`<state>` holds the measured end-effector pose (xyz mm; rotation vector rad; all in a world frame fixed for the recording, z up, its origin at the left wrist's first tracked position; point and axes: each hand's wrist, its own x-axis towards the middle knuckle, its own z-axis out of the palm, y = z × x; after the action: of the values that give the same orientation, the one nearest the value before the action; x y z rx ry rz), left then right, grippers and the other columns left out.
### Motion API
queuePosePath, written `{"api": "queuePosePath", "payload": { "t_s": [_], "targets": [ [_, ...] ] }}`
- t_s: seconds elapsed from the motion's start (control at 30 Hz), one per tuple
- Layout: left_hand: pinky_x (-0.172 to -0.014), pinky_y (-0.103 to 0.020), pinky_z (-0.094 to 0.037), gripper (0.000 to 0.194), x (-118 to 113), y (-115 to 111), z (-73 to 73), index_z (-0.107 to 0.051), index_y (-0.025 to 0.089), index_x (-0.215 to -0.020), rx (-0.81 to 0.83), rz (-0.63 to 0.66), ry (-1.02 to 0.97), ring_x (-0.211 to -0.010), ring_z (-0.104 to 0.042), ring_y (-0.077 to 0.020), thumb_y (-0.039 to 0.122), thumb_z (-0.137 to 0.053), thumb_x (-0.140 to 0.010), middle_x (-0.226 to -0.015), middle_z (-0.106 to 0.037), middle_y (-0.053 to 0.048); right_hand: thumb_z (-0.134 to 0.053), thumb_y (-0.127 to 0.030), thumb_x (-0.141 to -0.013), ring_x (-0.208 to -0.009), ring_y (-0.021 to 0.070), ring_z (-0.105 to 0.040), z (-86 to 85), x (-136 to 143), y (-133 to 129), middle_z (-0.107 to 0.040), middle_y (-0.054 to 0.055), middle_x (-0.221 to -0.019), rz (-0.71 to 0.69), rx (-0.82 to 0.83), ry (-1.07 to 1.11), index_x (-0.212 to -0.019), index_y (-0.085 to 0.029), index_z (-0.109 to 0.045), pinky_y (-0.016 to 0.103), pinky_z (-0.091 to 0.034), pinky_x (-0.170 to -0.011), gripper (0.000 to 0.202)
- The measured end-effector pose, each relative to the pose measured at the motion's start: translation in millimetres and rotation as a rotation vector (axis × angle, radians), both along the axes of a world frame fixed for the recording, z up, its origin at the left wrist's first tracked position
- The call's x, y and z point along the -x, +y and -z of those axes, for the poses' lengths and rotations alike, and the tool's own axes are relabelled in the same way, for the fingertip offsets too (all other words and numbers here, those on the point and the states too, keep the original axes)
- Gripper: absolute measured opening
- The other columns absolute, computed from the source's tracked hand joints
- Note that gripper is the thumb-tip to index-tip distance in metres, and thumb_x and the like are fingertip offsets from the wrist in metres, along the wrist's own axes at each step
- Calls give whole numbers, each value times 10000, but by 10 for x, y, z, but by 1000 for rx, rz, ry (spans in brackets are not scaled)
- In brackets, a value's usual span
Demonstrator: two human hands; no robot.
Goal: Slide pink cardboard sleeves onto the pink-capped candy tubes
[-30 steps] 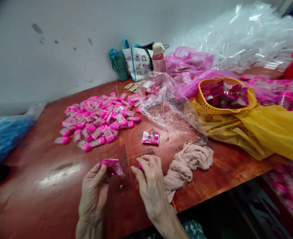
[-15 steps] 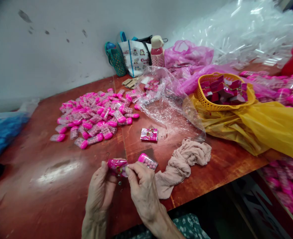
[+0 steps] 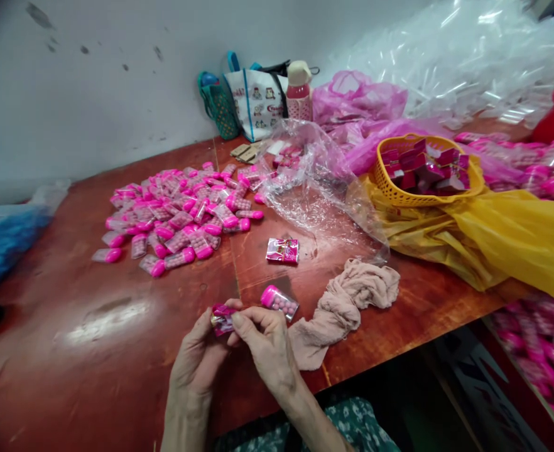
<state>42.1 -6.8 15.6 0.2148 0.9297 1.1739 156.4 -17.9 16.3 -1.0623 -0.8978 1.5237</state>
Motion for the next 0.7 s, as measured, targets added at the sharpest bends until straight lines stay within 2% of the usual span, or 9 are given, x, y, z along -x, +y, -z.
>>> {"api": "queuePosePath", "payload": {
  "t_s": [0.13,0.27,0.4,0.5,0.63,0.7],
  "targets": [
    [-492,-223,-469,213,20,-10,40,-697,94,-770,49,5,-65,-572,-559,-127,235,-726,-613,-809,-676,-103,-539,-317,-796,-564,122,-570,-25,3,6,-615,5,-554,-13,74,24,-631,-142,-642,234,-451,-615,262],
    [-578,-219,-485,115,16,-14,61,-705,105,-734,-34,-20,29,-646,-592,-140,186,-684,-654,-761,-680,-84,-605,-275,-716,-560,122,-558,-22,-28,44,-605,0,-600,31,92,-44,-704,-147,-606,221,-447,-541,129],
    [-664,-245,-482,157,12,-7,68,-710,91,-804,-65,27,162,-709,-613,-166,181,-644,-692,-789,-687,-103,-621,-203,-693,-588,117,-535,-19,-90,63,-565,-16,-652,130,-41,-274,-692,-170,-547,224,-441,-559,81],
    [-680,-251,-476,170,7,-3,75,-709,97,-829,-85,35,201,-754,-621,-182,179,-630,-703,-818,-691,-107,-572,-124,-716,-663,133,-555,-41,-124,56,-587,-9,-677,130,-196,-446,-666,-176,-581,249,-439,-656,72],
    [-700,-255,-477,182,-13,-6,101,-701,102,-863,-106,57,182,-781,-623,-182,163,-609,-719,-852,-693,-102,-460,-2,-724,-776,142,-574,-44,-131,46,-617,9,-802,73,-321,-477,-750,-194,-633,255,-438,-729,259],
    [-700,-237,-477,155,-21,-9,118,-704,107,-830,-100,28,163,-753,-622,-159,156,-630,-704,-815,-698,-86,-415,23,-731,-837,147,-564,-33,-134,45,-608,21,-864,40,-351,-489,-796,-202,-644,263,-437,-758,328]
  ]
}}
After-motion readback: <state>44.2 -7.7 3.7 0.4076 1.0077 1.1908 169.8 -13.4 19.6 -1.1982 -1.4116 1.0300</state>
